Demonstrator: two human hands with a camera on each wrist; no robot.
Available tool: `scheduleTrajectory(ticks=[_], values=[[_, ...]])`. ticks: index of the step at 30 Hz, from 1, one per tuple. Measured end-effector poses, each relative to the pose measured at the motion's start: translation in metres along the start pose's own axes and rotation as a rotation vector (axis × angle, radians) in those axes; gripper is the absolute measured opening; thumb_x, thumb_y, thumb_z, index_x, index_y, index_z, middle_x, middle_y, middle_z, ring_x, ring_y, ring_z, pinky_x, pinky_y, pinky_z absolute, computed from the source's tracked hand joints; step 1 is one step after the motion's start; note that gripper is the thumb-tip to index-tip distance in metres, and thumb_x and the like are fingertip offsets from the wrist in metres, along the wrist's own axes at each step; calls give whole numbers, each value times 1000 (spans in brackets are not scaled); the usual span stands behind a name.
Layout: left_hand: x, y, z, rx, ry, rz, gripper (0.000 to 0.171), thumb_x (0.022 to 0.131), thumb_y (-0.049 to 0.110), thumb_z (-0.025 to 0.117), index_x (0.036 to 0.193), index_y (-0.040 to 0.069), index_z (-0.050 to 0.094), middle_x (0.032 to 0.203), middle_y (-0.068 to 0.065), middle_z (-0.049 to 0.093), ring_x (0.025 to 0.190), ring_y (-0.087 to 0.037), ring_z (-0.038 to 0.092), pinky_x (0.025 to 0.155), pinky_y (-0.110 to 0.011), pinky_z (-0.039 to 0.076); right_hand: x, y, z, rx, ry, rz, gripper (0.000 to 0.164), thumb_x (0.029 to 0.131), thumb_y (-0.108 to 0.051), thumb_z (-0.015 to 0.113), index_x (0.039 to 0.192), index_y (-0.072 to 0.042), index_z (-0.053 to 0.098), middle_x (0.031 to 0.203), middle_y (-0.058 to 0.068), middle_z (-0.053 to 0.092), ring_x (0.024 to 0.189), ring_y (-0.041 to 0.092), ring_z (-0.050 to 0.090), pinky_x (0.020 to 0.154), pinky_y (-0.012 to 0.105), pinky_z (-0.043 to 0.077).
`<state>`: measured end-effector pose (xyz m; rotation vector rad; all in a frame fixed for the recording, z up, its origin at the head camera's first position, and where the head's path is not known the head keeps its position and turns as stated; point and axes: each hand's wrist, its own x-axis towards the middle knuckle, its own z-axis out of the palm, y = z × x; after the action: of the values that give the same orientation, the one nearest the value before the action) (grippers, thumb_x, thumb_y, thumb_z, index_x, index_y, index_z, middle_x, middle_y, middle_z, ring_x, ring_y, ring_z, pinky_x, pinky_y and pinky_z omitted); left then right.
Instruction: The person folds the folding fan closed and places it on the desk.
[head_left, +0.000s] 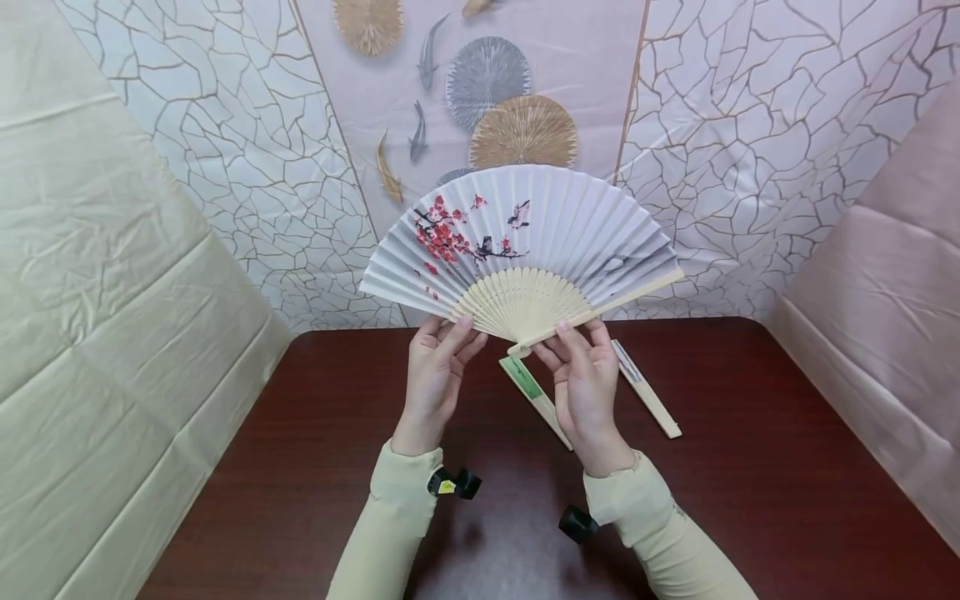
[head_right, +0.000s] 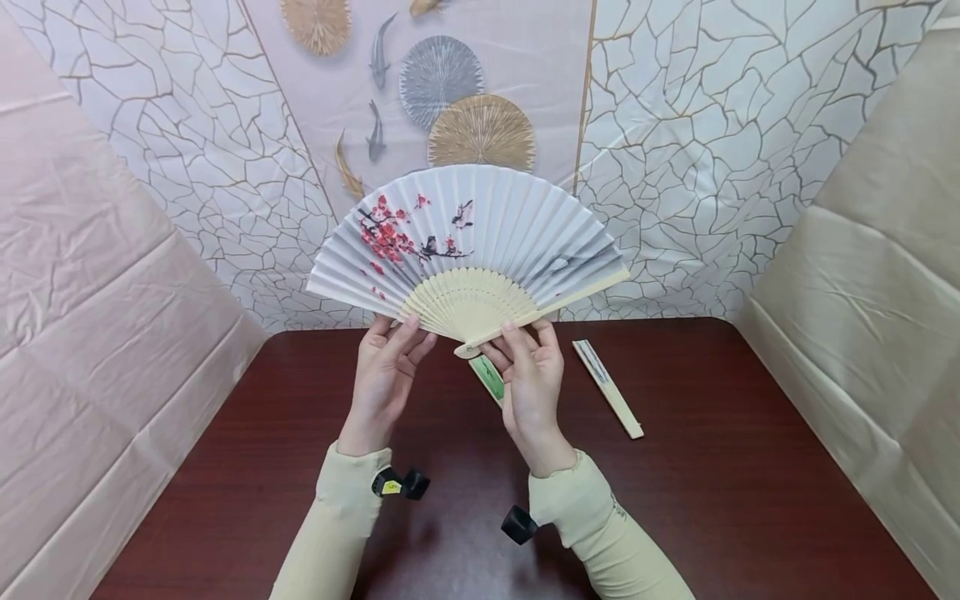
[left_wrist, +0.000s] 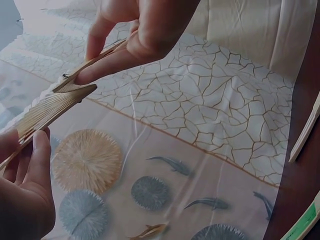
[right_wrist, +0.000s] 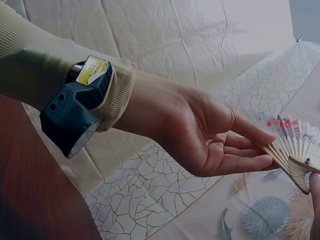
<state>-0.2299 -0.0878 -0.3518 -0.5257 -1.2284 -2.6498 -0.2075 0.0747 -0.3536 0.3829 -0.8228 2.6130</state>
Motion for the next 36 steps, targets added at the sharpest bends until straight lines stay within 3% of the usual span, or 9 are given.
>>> scheduleTrajectory(ticks=[8,16,29,36], values=[[-3,-3,4,-53,3,32,27,103,-1,52,129,2,53,108,-12,73,89,-18,74,77,-31,62,-4,0,3,3,19,12,27,99,10,49,124,1,50,101,13,71,87,22,74,74,36,62],[-5,-5,7,-9,-33,40,38,107,10,48,144,7,39,120,-15,69,95,-22,74,80,-34,61,-4,0,1,-13,-5,29,25,100,6,51,124,2,53,104,12,71,90,21,74,76,35,62],[-9,-3,6,60,-33,30,37,106,13,53,138,-4,47,119,-19,69,96,-23,73,83,-37,61,-4,-4,-3,-35,-46,34,25,102,2,53,126,4,57,110,13,72,97,21,73,80,35,61],[-10,-3,5,112,-45,21,38,106,15,54,139,-4,48,118,-17,69,97,-22,73,87,-42,59,-4,-6,-5,-53,-39,39,26,102,3,54,127,4,58,111,14,72,96,21,73,79,35,61]])
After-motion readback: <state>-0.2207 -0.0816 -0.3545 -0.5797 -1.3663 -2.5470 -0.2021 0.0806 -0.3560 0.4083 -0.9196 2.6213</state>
